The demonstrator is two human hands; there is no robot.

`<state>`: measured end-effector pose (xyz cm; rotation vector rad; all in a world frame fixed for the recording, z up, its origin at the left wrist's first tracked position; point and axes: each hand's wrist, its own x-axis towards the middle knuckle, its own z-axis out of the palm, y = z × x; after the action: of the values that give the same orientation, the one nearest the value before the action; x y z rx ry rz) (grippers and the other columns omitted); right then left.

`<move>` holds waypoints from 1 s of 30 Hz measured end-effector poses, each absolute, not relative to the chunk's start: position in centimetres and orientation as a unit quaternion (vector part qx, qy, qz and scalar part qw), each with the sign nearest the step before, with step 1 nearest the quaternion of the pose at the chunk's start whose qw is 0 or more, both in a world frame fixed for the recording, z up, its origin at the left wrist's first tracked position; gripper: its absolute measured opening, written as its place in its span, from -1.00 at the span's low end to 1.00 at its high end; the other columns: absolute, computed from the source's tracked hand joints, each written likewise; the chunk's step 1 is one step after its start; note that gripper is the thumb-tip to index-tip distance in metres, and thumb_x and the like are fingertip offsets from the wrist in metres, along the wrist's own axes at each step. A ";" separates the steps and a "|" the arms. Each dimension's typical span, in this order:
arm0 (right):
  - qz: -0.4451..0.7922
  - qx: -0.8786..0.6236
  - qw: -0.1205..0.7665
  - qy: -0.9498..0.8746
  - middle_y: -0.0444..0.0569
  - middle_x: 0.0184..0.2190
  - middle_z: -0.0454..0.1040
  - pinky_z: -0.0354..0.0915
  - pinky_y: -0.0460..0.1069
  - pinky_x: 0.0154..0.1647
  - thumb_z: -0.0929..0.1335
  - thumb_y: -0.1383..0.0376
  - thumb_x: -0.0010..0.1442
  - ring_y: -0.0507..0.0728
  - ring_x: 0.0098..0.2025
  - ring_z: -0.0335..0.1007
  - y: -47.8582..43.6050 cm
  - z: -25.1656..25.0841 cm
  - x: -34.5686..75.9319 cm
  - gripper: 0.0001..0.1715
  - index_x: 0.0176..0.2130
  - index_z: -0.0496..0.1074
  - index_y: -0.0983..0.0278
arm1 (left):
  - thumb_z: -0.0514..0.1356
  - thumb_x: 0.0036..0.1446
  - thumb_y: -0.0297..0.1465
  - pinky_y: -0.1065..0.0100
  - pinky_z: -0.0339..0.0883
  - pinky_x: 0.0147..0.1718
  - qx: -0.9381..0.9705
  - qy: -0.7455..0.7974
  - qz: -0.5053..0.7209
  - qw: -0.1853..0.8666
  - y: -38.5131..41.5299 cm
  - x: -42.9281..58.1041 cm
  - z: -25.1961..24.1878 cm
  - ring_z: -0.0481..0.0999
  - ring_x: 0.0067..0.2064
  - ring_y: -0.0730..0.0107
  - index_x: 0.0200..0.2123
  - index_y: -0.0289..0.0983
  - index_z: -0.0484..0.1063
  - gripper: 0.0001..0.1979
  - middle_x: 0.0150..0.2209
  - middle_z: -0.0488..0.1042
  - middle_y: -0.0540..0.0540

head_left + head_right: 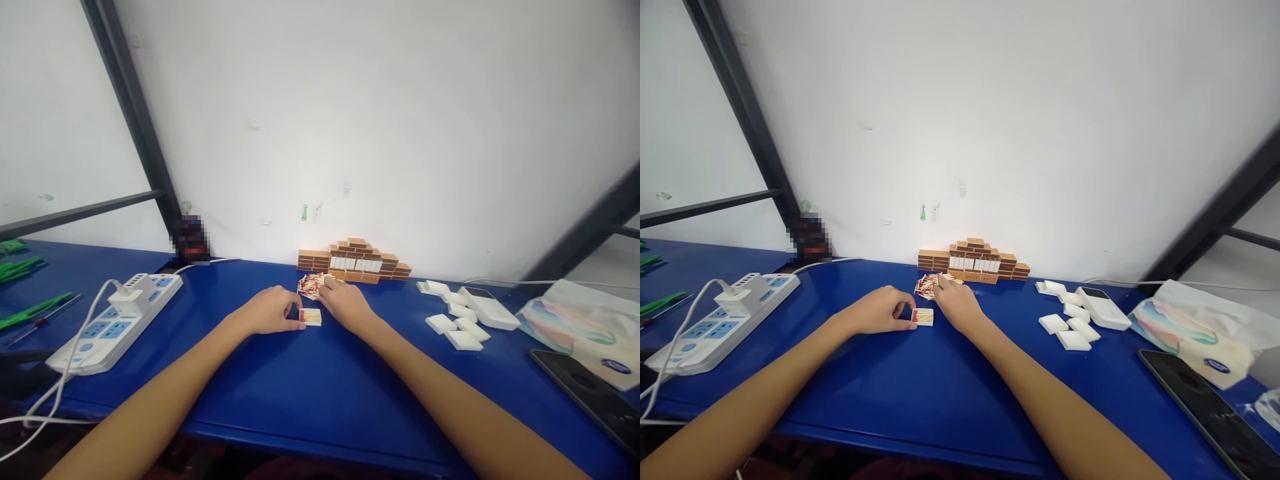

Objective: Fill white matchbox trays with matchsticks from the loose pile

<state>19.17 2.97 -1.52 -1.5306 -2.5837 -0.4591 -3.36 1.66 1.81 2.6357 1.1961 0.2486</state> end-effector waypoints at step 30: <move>0.207 -0.392 0.233 -0.866 -0.18 -0.53 0.37 0.08 -0.09 -0.39 0.42 0.29 0.28 -0.01 -0.46 0.21 0.8 -0.5 19.9 -0.84 -0.34 0.56 0.30 | 0.37 0.06 -0.05 0.40 0.17 -0.48 0.888 0.383 0.117 0.225 2.3 -3.7 1.1 0.46 -0.48 0.41 -0.12 -0.25 0.57 -0.56 -0.50 0.50 0.05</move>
<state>19.94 0.77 -0.48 -1.0763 -2.3777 0.5689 -3.70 2.33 1.06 2.4502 1.0579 0.3215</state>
